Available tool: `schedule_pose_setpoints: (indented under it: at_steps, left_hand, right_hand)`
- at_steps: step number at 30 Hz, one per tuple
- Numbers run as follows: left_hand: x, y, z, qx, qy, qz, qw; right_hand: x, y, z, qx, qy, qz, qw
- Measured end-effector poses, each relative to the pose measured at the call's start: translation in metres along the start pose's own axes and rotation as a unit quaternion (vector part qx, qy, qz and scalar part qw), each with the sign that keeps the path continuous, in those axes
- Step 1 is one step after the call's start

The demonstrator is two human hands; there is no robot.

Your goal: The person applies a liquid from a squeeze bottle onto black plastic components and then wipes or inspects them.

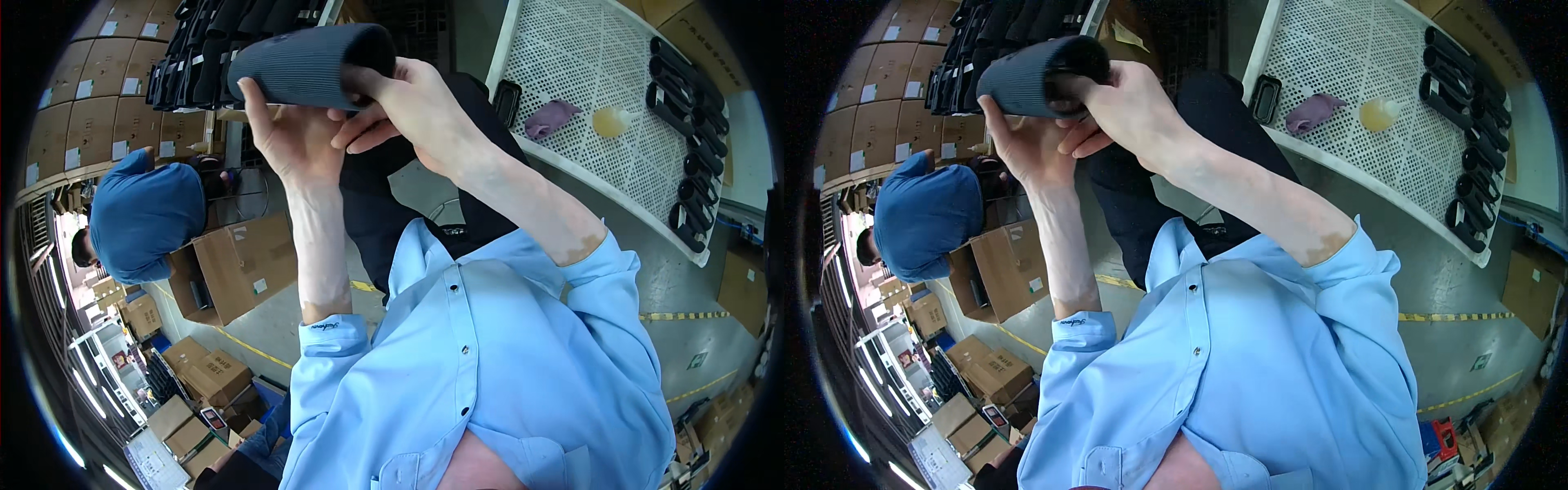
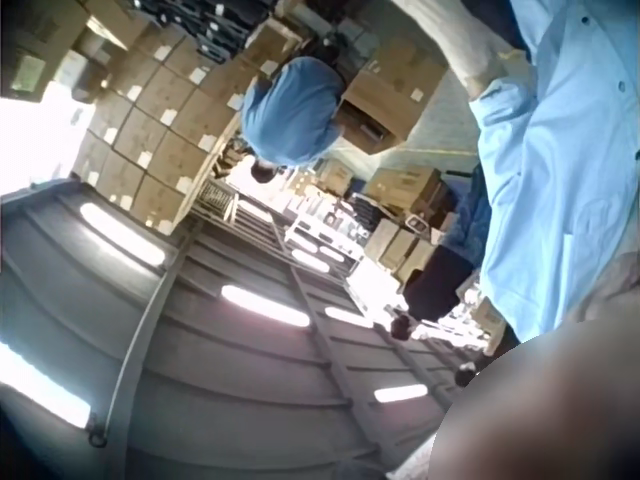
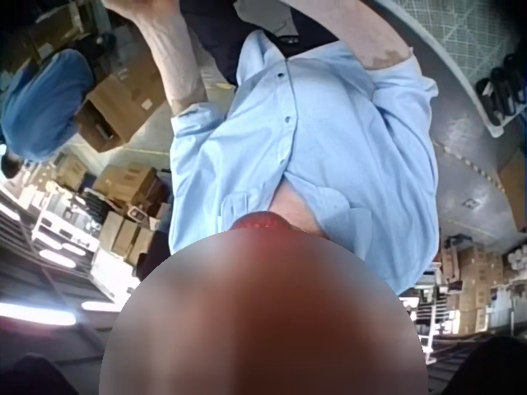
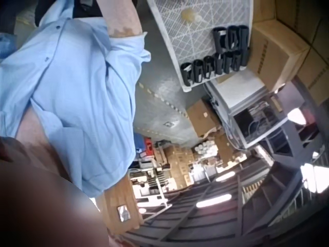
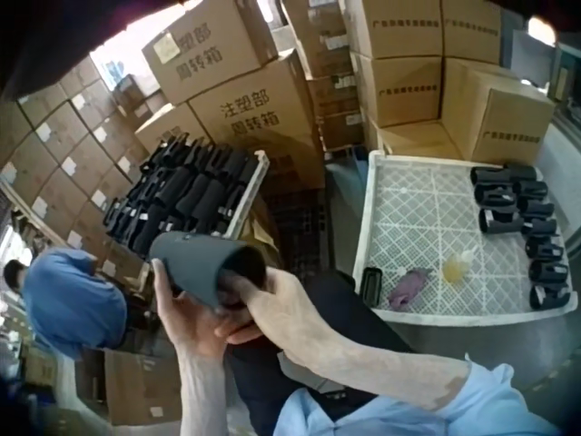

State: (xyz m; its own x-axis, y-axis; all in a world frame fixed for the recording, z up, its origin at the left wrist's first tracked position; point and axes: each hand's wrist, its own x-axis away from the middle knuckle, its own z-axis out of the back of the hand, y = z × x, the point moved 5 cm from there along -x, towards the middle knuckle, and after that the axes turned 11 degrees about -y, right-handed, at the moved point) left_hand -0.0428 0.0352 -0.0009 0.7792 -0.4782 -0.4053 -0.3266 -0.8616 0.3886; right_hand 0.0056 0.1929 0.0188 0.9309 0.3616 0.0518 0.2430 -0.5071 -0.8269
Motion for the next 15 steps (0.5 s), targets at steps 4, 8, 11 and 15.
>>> schedule_pose_setpoints:
  at_steps: [4,8,11,15]
  left_hand:
    - [-0.01,0.051,-0.017,-0.076,0.04,-0.02,0.996]
    - [-0.009,0.093,-0.017,-0.131,0.129,-0.077,0.98]
    - [-0.009,0.103,-0.017,-0.08,0.126,-0.063,0.987]
    - [-0.009,0.104,-0.01,-0.008,0.115,-0.036,0.993]
  right_hand:
    - [0.015,-0.014,-0.022,0.023,-0.074,0.069,0.995]
    - [0.029,0.003,-0.013,0.082,-0.067,0.039,0.994]
    - [0.033,0.016,-0.013,0.09,-0.083,0.019,0.992]
    - [0.035,0.023,-0.015,0.084,-0.099,-0.002,0.992]
